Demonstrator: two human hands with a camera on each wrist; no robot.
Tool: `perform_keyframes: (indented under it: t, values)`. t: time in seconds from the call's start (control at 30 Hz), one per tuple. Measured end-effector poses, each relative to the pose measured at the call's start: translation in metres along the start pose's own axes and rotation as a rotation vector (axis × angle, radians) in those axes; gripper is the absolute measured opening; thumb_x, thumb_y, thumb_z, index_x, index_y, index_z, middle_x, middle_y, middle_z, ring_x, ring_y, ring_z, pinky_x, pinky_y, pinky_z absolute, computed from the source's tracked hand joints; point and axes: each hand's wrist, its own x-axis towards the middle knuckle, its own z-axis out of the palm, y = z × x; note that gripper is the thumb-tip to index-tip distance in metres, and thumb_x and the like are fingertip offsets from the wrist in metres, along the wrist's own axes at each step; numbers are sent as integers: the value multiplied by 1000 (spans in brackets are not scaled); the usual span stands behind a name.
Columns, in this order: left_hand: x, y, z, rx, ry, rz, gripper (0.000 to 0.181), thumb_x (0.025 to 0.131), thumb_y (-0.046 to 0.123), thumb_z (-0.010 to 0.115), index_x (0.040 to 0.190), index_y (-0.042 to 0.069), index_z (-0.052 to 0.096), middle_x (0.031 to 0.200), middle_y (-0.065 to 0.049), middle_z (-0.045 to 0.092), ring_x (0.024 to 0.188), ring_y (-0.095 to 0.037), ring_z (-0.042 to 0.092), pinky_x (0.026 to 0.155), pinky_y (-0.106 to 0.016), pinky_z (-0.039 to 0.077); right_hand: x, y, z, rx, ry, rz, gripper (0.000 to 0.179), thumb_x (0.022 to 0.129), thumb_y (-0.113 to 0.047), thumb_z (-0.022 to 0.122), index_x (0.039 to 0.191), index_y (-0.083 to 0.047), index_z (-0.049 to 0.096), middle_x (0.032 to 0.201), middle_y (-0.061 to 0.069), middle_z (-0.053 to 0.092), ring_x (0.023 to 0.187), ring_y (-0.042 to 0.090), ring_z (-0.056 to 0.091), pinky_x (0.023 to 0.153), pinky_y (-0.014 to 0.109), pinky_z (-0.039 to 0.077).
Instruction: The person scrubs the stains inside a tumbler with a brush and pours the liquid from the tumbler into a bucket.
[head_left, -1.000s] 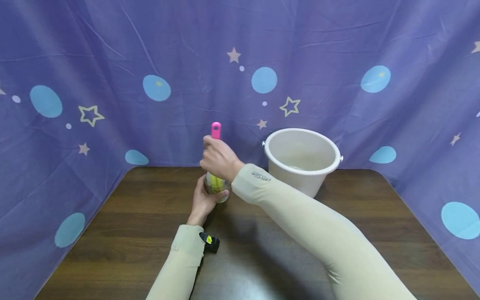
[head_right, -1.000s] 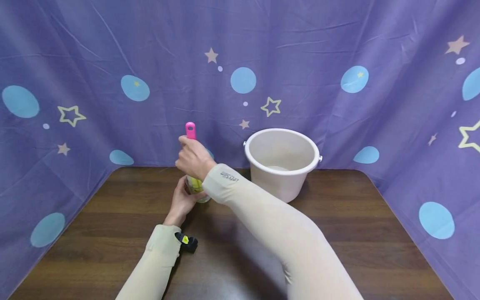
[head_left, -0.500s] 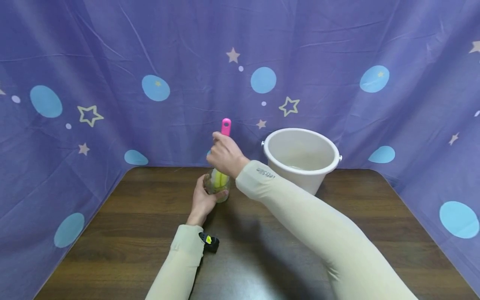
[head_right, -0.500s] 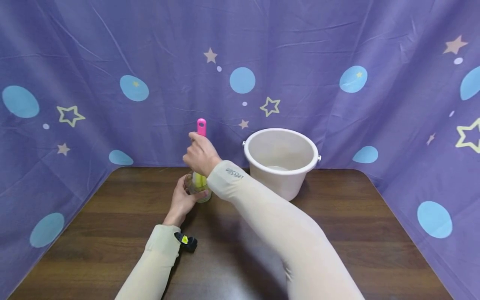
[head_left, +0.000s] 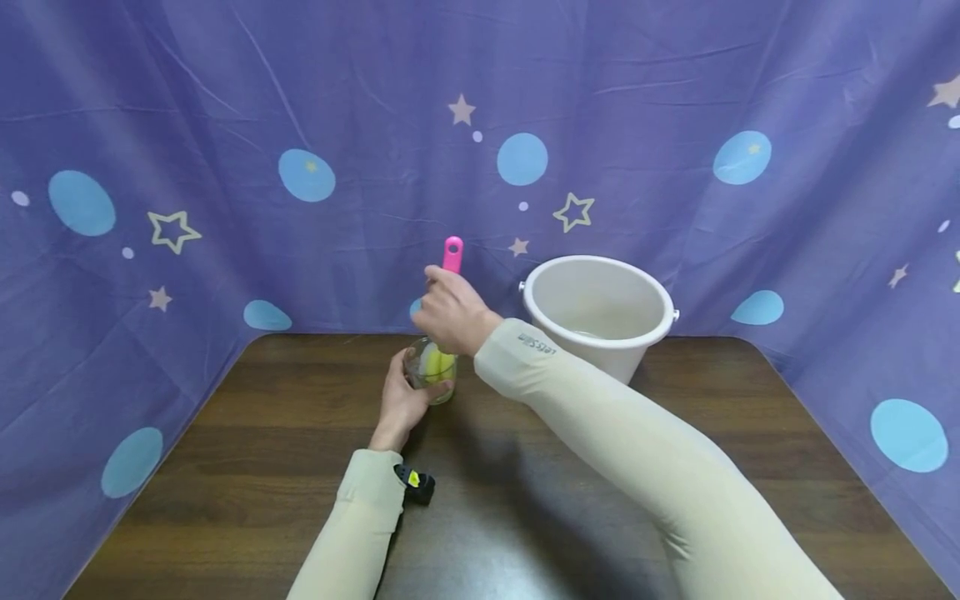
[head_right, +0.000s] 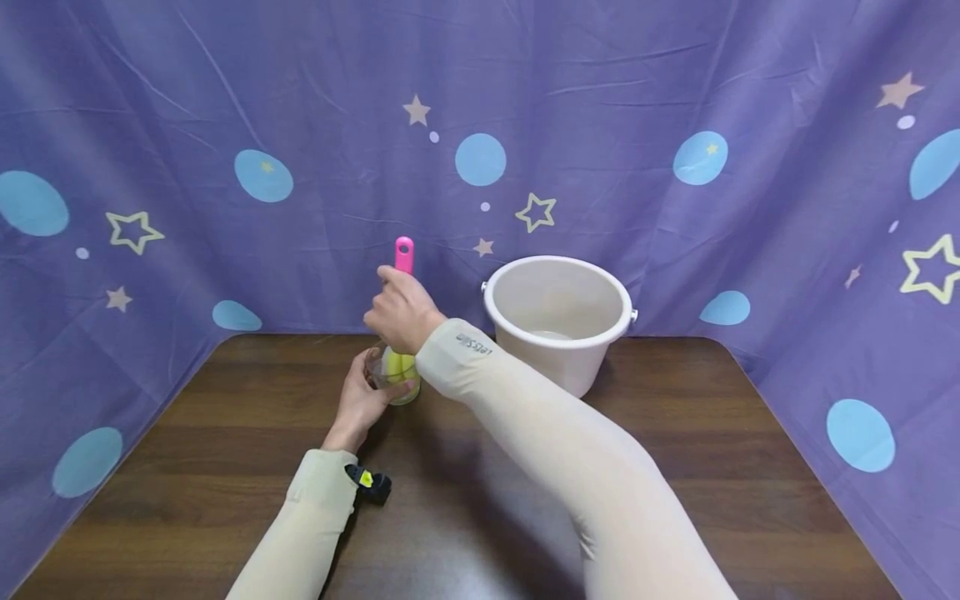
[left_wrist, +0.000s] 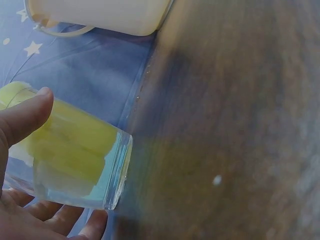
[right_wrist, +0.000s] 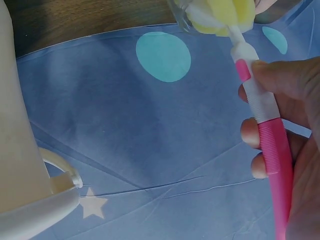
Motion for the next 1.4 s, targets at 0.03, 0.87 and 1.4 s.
perform_keyframes:
  t: [0.03, 0.87, 1.4]
  values:
    - [0, 0, 0, -2, -1, 0, 89, 70, 15, 85, 142, 11, 33, 141, -11, 42, 125, -29, 42, 105, -44, 34, 0, 0, 0, -2, 5, -7, 9, 81, -26, 61, 87, -22, 67, 78, -6, 67, 79, 18, 57, 95, 37, 27]
    - [-1, 0, -2, -29, -36, 10, 89, 70, 17, 86, 142, 14, 34, 133, -8, 46, 118, -27, 46, 102, -44, 36, 10, -8, -3, -123, 28, 68, 15, 89, -22, 59, 92, -29, 73, 86, -7, 71, 80, 17, 55, 92, 37, 27]
    - [-1, 0, -3, 11, -23, -44, 92, 72, 20, 84, 145, 13, 29, 145, -10, 37, 129, -32, 39, 105, -48, 34, 0, 7, 6, 19, -15, 107, 11, 86, -25, 58, 84, -27, 69, 78, -5, 68, 74, 18, 58, 94, 37, 28]
